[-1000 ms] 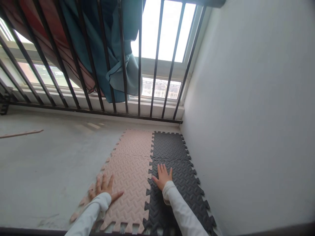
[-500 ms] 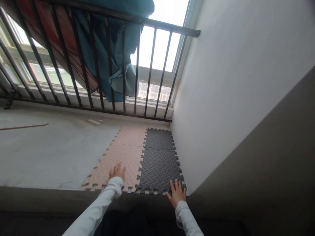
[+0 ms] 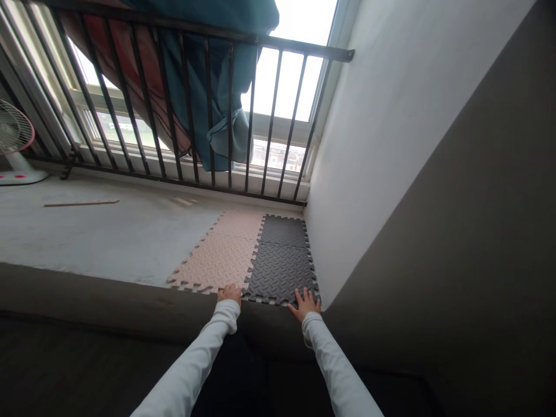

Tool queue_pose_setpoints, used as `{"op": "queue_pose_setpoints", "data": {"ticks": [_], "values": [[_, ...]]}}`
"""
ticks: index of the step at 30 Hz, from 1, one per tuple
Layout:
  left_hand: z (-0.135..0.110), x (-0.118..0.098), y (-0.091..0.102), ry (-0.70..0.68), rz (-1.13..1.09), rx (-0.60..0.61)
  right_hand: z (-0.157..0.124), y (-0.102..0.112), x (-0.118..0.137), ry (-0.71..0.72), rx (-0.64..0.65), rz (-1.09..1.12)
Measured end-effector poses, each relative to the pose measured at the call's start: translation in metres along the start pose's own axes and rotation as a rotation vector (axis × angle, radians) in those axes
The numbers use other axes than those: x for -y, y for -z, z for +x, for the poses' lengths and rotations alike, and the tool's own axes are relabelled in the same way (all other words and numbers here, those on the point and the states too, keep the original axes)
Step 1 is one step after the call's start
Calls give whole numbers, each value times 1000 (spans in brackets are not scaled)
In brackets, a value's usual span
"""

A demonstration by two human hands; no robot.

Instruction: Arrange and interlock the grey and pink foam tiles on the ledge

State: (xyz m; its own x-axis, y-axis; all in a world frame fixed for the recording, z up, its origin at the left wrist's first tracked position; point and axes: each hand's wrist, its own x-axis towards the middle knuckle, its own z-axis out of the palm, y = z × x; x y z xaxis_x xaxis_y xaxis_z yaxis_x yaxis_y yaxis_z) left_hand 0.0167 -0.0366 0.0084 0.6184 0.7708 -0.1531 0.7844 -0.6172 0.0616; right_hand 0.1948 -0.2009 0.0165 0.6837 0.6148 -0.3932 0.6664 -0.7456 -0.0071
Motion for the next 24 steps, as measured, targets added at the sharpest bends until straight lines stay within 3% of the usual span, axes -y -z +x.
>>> {"op": "queue_pose_setpoints", "data": {"ticks": [6, 13, 19, 24], "values": [[6, -10, -4, -11, 14, -29, 4, -1, 1, 0, -17, 34], [9, -5, -7, 32, -12, -95, 2, 14, 3, 24, -58, 41], [-4, -2, -12, 36, -90, -227, 2, 25, 12, 29, -33, 44], [-18, 2, -11, 32, -121, -191, 6, 29, 13, -2, 15, 25]]}}
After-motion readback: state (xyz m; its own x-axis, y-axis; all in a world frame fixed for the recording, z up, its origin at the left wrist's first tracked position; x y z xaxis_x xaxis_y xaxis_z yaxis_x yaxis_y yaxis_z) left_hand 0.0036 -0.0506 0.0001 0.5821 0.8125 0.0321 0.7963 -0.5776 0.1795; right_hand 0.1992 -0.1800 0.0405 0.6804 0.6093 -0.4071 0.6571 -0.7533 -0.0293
